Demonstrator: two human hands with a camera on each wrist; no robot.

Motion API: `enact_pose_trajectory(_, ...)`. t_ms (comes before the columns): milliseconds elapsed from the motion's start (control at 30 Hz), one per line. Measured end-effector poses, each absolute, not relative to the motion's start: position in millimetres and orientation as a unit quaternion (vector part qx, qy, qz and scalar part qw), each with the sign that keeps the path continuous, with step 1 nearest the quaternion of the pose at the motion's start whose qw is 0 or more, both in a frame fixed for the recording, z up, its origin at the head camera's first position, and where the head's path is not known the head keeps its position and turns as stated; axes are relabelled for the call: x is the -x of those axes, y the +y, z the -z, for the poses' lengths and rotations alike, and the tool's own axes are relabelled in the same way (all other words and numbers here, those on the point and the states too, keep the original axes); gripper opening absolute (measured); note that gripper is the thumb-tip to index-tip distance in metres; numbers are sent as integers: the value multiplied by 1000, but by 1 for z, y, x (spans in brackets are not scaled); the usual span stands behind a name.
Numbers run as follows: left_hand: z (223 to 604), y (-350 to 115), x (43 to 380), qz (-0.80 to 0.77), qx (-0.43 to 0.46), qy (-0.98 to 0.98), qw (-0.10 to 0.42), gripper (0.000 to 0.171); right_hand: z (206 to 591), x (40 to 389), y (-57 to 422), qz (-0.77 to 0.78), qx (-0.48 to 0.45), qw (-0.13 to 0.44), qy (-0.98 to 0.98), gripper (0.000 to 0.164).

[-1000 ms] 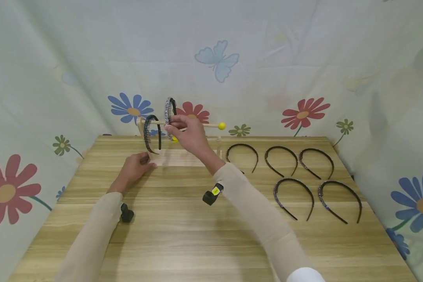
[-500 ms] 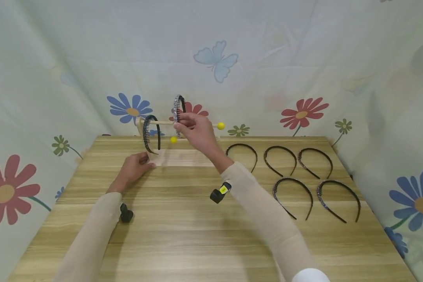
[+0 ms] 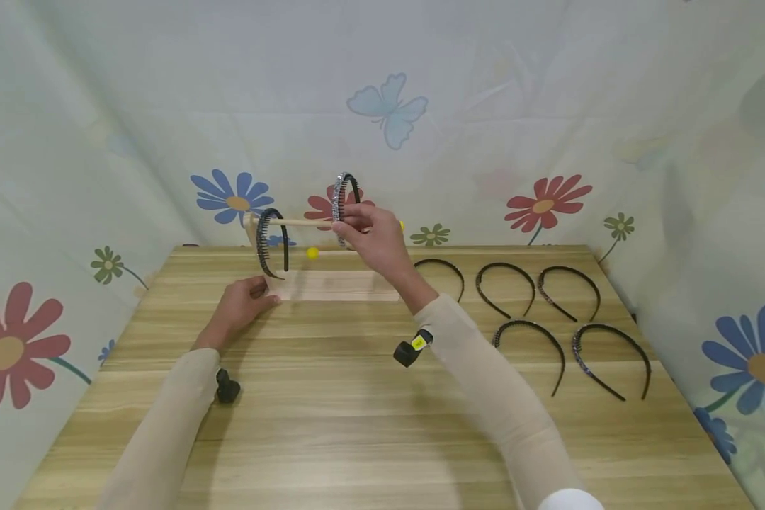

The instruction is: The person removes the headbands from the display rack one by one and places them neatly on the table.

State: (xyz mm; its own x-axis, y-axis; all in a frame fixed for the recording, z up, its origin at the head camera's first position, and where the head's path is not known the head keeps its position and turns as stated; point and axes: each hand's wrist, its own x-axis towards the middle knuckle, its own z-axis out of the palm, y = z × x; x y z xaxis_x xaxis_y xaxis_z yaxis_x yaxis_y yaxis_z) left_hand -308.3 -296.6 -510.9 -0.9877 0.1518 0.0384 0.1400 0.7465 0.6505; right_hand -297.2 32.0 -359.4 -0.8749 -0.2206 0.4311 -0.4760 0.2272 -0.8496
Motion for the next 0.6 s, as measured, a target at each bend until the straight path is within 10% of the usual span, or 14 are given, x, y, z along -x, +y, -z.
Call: enact_pose_trajectory(600,512,-297,309,-344,-68,936,15,67,363,300,58,-595,-182,125,-773,34)
